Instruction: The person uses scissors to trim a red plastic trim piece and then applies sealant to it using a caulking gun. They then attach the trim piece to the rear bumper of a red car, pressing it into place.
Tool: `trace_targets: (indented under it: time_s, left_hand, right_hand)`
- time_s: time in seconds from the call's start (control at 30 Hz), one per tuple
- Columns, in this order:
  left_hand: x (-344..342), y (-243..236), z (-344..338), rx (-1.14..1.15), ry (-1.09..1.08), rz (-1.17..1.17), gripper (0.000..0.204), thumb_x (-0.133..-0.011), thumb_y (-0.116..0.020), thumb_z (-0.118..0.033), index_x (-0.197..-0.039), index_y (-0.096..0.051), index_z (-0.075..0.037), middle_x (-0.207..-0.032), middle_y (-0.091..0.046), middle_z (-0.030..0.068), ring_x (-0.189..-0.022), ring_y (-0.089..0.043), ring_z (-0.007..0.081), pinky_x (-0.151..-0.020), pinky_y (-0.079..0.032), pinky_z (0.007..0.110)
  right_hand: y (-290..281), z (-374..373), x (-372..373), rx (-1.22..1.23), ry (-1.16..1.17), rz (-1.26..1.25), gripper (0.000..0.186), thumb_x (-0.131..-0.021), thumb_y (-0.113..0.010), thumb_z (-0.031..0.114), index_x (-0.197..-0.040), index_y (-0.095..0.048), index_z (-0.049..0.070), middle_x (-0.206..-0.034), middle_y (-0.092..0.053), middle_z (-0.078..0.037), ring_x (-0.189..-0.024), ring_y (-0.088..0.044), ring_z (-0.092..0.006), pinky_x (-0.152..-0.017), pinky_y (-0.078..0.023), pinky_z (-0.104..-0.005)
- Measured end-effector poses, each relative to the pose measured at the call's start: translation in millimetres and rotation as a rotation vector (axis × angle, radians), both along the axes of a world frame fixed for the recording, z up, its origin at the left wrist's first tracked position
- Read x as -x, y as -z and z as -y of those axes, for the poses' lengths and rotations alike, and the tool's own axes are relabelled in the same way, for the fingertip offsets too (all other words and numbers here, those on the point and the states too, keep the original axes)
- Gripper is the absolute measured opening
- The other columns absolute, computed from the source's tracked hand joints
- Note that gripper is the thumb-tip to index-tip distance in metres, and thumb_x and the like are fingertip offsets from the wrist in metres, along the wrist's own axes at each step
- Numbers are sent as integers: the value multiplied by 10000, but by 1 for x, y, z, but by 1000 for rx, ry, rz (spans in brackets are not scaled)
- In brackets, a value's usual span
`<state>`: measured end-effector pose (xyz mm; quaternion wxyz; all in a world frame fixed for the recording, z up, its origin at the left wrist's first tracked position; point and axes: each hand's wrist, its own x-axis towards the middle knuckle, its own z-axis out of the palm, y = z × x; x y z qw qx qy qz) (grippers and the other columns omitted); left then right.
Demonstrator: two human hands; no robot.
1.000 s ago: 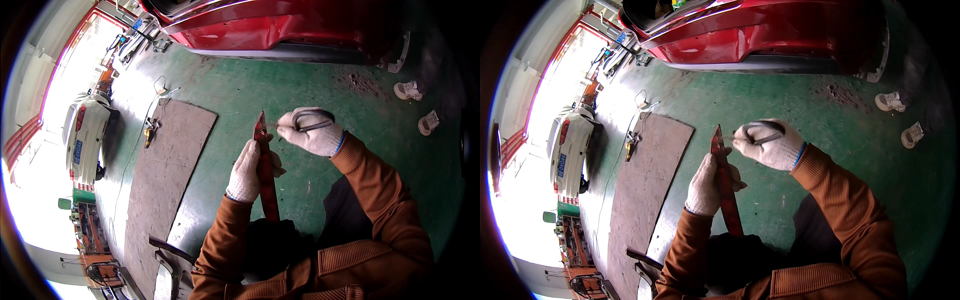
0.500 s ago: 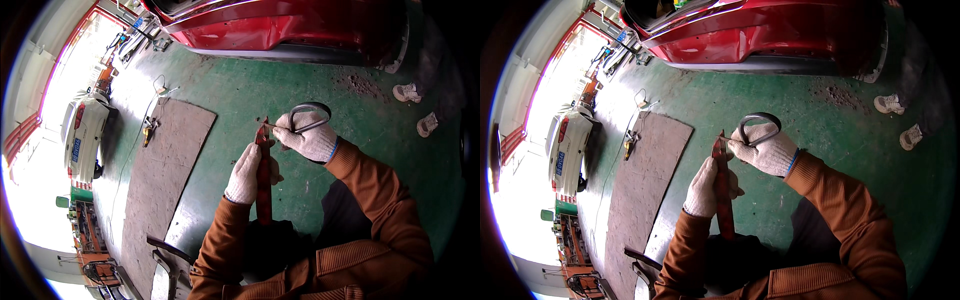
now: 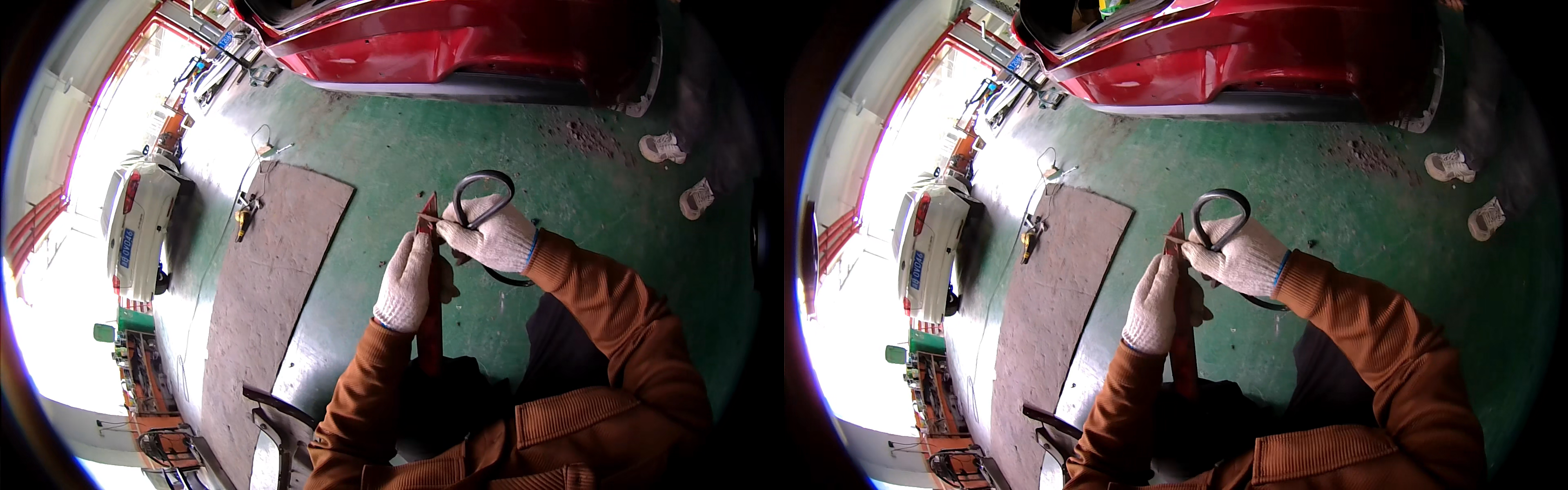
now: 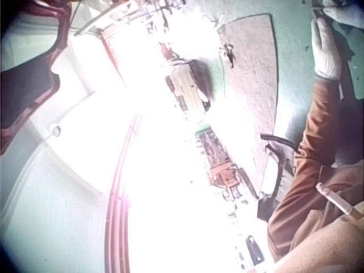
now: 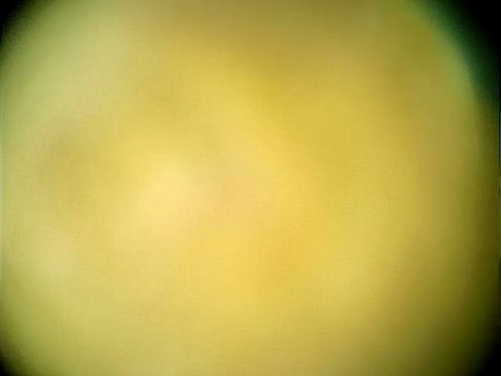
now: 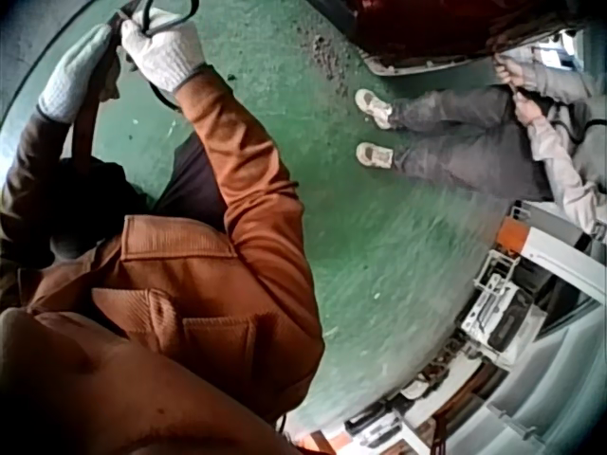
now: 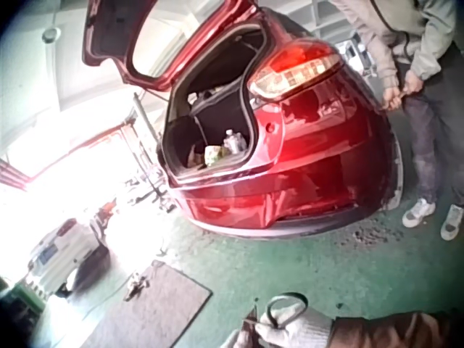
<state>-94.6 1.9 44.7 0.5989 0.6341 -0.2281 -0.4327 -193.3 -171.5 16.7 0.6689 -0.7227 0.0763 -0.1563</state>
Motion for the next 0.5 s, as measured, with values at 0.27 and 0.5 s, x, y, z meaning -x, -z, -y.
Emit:
trace_targets:
  time_s: [0.27, 0.5]
  left_hand:
    - [6, -7, -7, 40, 42, -26, 506, -1154, -409, -449, -1327, -543, 7, -745, -632, 112, -582, -604, 199, -606, -521, 336]
    - [-3, -4, -10, 77, -11, -43, 568, -1151, -374, -488, -1374, -541, 7, -765, -644, 125, -592, -614, 210, -654, -574, 358]
  right_hand:
    - [-13, 12, 4, 212, 199, 112, 273, -1065, -644, 259, -933, -729, 35, -708, -691, -74, -620, -677, -169, -587, -524, -336]
    - [-9, 17, 9, 687, 198, 237, 208, -977, -723, 257, -916, -731, 58, -775, -713, -124, -665, -700, -325, -631, -577, -411]
